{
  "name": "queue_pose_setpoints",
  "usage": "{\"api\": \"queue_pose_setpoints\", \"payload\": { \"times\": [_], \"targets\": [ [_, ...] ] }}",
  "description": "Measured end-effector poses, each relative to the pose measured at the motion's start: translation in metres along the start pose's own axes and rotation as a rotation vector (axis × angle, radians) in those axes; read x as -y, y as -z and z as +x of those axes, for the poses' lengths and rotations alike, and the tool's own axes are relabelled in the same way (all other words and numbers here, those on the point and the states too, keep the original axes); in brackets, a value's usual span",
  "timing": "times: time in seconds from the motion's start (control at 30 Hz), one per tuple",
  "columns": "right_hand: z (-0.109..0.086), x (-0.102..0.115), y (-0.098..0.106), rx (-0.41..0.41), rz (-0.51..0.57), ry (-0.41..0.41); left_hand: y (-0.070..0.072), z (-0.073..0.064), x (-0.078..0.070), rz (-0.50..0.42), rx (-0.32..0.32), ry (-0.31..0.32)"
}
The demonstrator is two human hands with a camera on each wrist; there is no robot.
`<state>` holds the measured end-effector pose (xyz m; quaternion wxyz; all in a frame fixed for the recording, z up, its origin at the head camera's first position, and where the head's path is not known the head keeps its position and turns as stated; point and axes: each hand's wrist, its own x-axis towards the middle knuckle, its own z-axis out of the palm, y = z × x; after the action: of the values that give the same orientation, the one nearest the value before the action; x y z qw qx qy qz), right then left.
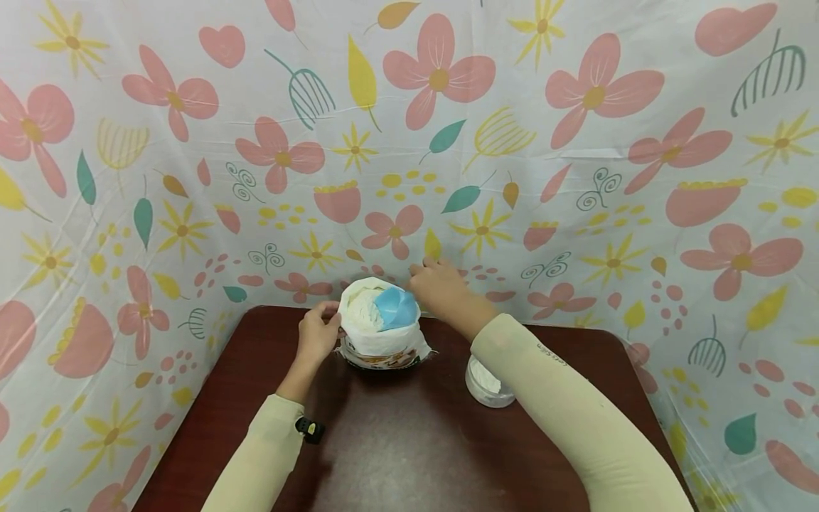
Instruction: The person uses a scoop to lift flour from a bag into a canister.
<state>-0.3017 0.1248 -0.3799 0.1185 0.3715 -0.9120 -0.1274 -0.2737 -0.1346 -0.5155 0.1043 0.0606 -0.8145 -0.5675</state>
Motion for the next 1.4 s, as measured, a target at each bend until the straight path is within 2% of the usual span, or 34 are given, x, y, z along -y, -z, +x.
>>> {"api": "queue_pose_setpoints", "payload": {
  "times": [0.3,0.53,0.73,1.07,1.4],
  "targets": [
    [-0.001,0.0,-0.005,0.012,0.058,-0.018,0.001,0.0,0.001,-0.011,0.001,-0.005],
    [-0.006,-0.009,-0.01,-0.039,0.117,0.007,0.0,0.0,0.003,-0.014,0.02,-0.015],
    [-0.012,-0.02,-0.012,-0.037,0.181,-0.007,0.0,0.0,0.003,-0.029,0.023,-0.012],
    [-0.024,-0.03,-0.012,-0.122,0.237,-0.016,0.001,0.0,0.003,-0.015,0.011,-0.023],
    [-0.039,-0.034,-0.016,-0.199,0.349,-0.046,0.002,-0.001,0.004,-0.007,0.003,-0.039]
  ]
}}
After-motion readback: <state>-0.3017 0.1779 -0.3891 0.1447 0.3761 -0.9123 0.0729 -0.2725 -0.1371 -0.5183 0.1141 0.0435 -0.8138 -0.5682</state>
